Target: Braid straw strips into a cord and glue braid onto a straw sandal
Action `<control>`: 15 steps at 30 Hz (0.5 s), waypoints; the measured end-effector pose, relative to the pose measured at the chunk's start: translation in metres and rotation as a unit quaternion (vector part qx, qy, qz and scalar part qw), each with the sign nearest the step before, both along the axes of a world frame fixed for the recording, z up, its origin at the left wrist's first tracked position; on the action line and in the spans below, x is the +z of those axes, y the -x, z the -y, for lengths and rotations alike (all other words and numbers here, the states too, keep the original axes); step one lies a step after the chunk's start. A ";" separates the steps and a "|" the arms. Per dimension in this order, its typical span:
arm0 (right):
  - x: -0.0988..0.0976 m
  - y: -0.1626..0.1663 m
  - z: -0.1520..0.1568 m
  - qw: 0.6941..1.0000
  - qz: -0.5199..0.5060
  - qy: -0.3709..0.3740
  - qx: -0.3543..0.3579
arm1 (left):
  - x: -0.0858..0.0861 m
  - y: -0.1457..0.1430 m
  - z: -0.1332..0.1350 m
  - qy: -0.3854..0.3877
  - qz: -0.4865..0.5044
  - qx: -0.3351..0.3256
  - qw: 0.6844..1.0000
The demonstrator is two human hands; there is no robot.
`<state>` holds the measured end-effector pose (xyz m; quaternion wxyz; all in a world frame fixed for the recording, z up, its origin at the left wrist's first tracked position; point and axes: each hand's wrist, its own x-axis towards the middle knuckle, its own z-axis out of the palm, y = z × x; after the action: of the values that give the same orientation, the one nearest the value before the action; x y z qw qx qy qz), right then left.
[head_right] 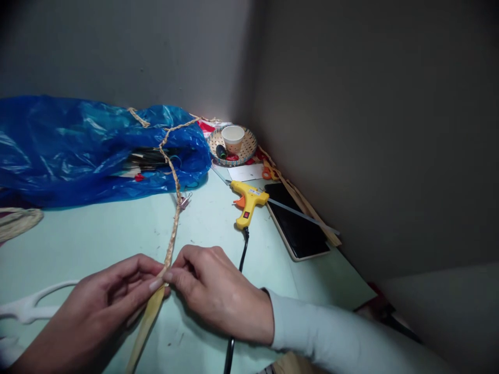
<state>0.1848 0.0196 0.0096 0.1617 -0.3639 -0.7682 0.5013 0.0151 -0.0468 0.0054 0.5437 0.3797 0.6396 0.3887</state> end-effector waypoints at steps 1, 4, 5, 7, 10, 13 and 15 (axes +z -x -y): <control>0.000 0.000 0.000 1.000 0.005 -0.003 -0.004 | 0.000 0.000 0.001 -0.006 -0.020 -0.002 1.000; -0.001 0.001 0.000 1.000 0.005 -0.002 -0.018 | 0.000 0.000 0.003 -0.023 -0.080 -0.019 0.996; -0.001 0.002 0.001 1.000 0.000 -0.004 -0.021 | 0.001 0.000 0.003 -0.027 -0.096 -0.021 0.995; 0.000 0.002 0.002 1.000 -0.014 -0.013 -0.025 | 0.001 0.001 0.003 -0.036 -0.117 -0.018 0.992; 0.000 0.003 0.003 0.999 -0.031 -0.028 -0.030 | 0.001 0.000 0.005 -0.049 -0.144 -0.005 0.988; -0.001 0.004 0.005 0.998 -0.045 -0.016 -0.038 | 0.000 -0.003 0.009 -0.082 -0.229 0.000 0.970; -0.003 0.006 0.005 0.997 -0.066 0.027 -0.042 | -0.001 -0.006 0.013 -0.134 -0.314 -0.004 0.940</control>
<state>0.1790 0.0148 0.0066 0.2231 -0.3658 -0.7261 0.5378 0.0210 -0.0595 0.0041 0.2605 0.5549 0.7180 0.3297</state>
